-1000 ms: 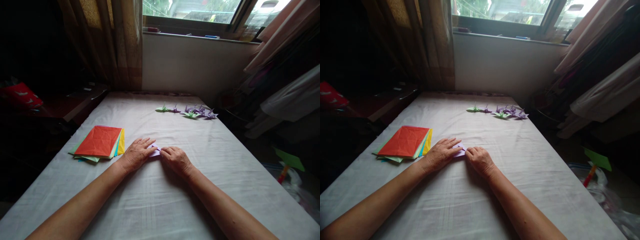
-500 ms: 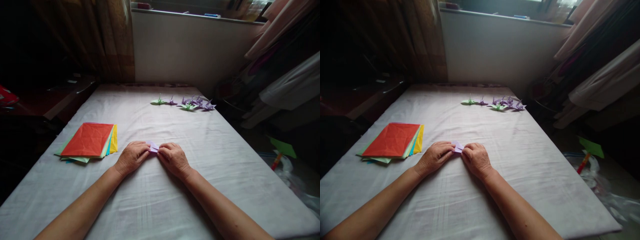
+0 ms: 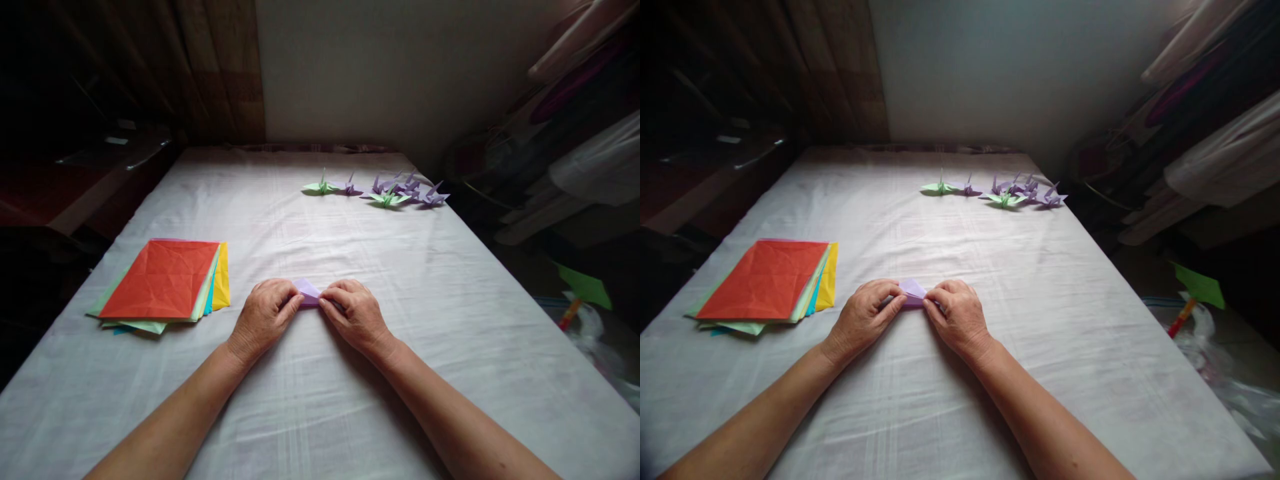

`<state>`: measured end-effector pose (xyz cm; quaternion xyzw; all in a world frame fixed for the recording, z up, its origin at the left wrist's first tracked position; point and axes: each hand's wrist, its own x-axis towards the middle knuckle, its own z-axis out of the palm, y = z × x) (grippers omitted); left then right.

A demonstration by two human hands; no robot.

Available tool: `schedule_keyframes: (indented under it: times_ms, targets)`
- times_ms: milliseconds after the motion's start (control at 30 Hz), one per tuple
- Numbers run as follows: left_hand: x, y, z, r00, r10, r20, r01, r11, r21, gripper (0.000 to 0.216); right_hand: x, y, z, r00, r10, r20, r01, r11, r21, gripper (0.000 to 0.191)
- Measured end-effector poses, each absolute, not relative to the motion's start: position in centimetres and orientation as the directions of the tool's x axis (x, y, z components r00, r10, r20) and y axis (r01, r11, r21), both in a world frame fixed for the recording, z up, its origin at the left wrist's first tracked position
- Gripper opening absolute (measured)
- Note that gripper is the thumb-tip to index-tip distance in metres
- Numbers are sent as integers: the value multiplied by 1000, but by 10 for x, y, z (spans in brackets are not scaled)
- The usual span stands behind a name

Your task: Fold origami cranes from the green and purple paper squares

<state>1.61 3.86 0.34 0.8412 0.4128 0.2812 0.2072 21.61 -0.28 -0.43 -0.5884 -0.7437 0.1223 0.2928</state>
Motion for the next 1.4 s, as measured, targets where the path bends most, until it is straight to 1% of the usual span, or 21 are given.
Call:
schedule_keyframes:
  times_ms: [200,333,467,567,800,1000,1200,1400]
  targets:
    - [17,37,-2,466,829,310,610,-555,565,3,215,-3,-6,-103,948,302,803,258,-537,6]
    - [17,37,-3,487,799,354,585,-599,547,9,213,-4,-6,-93,950,300,804,249,-539,6]
    - [16,37,-2,531,777,337,576,-623,529,11,212,-4,-6,-87,950,301,801,246,-545,5]
    - [16,37,-1,534,776,336,579,-626,523,13,211,-4,-7,-84,950,301,806,242,-540,5]
    - [17,36,1,536,778,327,588,-623,516,11,210,-4,-6,-86,953,290,811,236,-535,5]
    - [16,36,0,535,764,360,577,-642,505,14,211,-5,-4,-86,954,288,789,242,-565,5]
    - [16,35,-2,547,761,349,578,-645,500,14,209,-6,-3,-52,957,285,764,222,-606,9]
    - [16,34,-2,544,762,351,584,-644,494,14,207,-6,-4,-38,957,287,788,205,-580,10]
